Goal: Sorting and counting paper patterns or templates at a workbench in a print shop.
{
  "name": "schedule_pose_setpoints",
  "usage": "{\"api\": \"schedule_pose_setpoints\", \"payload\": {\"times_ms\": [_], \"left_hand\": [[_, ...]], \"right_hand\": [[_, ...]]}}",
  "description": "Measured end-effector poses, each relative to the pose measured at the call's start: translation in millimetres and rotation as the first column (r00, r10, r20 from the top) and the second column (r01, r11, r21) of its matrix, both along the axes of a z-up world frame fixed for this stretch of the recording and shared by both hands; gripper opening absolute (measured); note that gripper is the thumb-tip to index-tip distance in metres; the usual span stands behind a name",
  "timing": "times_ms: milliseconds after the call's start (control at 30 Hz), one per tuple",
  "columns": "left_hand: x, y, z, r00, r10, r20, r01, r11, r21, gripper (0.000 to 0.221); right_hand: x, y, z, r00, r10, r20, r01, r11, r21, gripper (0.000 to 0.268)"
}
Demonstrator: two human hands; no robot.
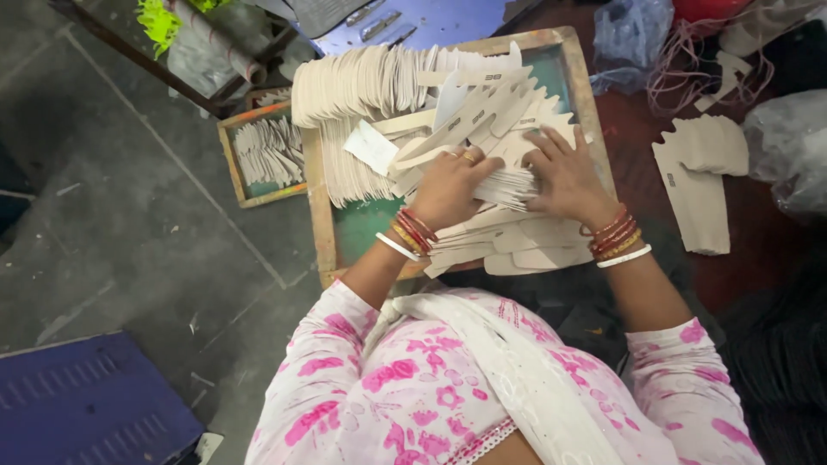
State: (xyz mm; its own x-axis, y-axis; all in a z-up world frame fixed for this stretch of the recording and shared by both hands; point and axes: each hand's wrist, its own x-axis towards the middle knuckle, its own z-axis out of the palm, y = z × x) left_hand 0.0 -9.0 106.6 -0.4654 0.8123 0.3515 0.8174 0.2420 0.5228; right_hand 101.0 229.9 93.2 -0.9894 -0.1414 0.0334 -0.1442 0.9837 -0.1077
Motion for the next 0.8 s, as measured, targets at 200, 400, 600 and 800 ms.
{"api": "schedule_pose_setpoints", "payload": {"times_ms": [200, 400, 600, 800], "left_hand": [[5, -8, 9, 0.982, 0.127, 0.14, -0.135, 0.99, 0.051, 0.056], [-2, 3, -22, 0.985, 0.15, 0.09, -0.153, 0.988, 0.029, 0.061], [-3, 28, -70, 0.983, 0.164, 0.087, -0.151, 0.978, -0.143, 0.066], [-8, 10, -51, 0.976, 0.171, 0.134, -0.16, 0.983, -0.091, 0.067]], "right_hand": [[26, 29, -48, 0.993, -0.114, 0.025, 0.117, 0.978, -0.171, 0.06], [16, 9, 7, 0.954, -0.113, -0.279, 0.114, 0.993, -0.011, 0.06], [13, 61, -77, 0.991, -0.128, 0.038, 0.13, 0.99, -0.057, 0.058], [28, 51, -47, 0.982, -0.184, 0.035, 0.187, 0.965, -0.183, 0.063]]}}
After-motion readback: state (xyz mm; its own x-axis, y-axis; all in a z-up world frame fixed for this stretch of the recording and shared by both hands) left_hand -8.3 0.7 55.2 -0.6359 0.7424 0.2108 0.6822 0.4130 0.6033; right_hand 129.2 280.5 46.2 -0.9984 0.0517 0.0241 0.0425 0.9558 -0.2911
